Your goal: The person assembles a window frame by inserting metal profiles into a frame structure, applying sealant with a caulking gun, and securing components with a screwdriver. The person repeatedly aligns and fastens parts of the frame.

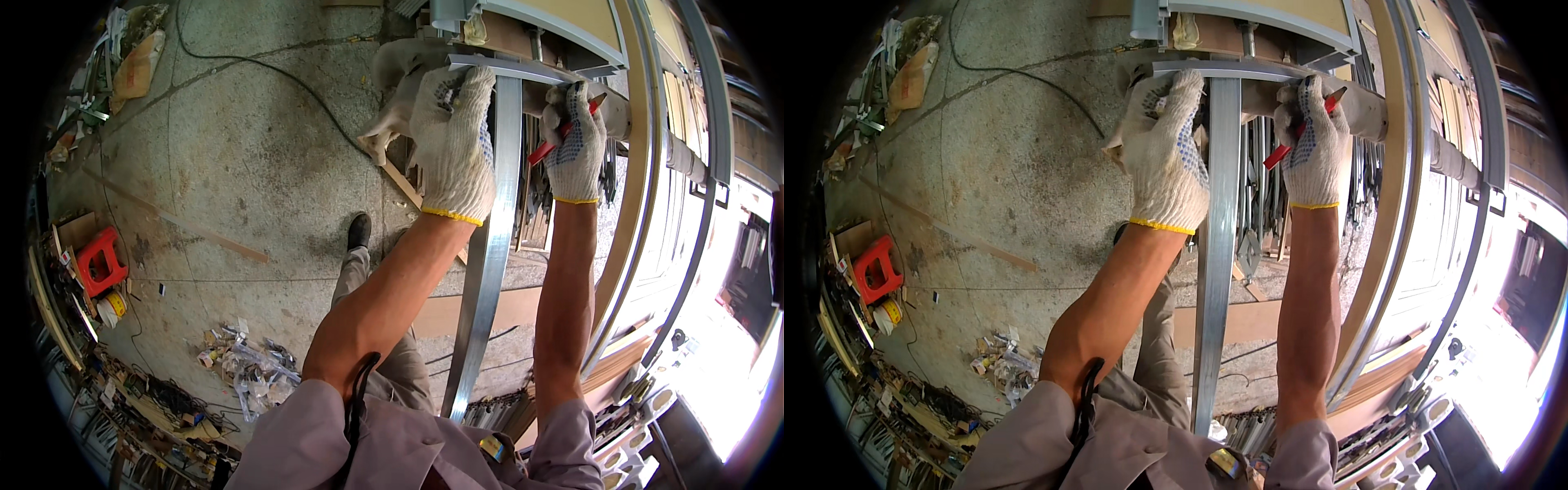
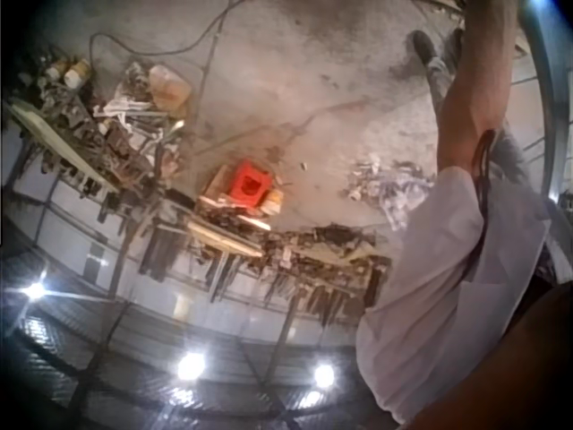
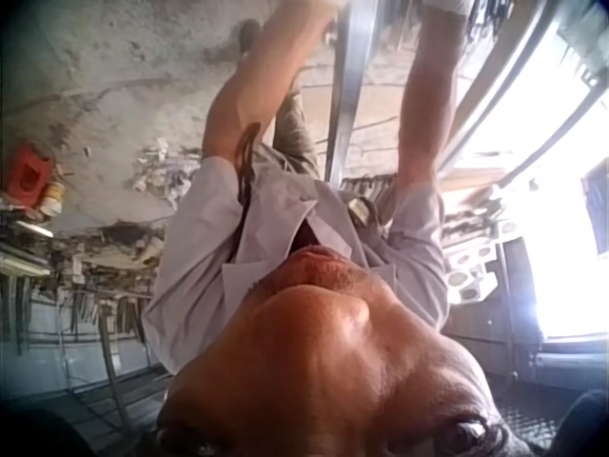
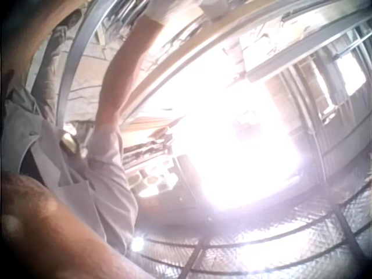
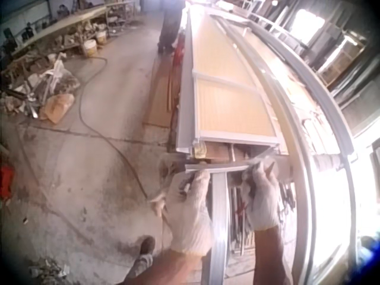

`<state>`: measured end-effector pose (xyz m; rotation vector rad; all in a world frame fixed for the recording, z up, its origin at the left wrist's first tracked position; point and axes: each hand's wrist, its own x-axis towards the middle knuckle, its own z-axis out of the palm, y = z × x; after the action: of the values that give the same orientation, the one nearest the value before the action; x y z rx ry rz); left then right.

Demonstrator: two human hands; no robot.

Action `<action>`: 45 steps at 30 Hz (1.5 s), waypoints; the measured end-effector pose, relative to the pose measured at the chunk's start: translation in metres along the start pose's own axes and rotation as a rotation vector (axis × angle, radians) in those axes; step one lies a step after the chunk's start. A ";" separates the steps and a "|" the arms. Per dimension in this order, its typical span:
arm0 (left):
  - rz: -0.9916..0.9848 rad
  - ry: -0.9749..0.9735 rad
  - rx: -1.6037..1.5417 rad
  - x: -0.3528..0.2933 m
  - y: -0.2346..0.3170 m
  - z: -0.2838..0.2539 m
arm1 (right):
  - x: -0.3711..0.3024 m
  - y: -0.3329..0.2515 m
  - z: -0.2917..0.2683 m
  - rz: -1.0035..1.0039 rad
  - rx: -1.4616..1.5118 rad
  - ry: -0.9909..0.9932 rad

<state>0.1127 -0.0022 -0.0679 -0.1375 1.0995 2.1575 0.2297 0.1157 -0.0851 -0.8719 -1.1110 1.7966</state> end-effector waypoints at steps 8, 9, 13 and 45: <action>0.056 -0.077 0.041 0.004 -0.004 -0.004 | 0.005 -0.001 0.001 -0.026 0.003 -0.033; -0.024 -0.024 0.008 0.002 -0.001 -0.003 | 0.005 -0.004 0.006 0.007 0.024 0.012; -0.001 -0.011 -0.028 0.002 0.001 0.005 | 0.004 -0.011 0.017 0.063 0.035 0.104; -0.020 -0.059 0.036 0.001 0.008 -0.005 | 0.007 -0.004 0.012 0.049 0.085 0.141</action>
<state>0.1062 -0.0083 -0.0662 -0.0676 1.0979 2.1096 0.2175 0.1185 -0.0773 -0.9663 -0.9239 1.7793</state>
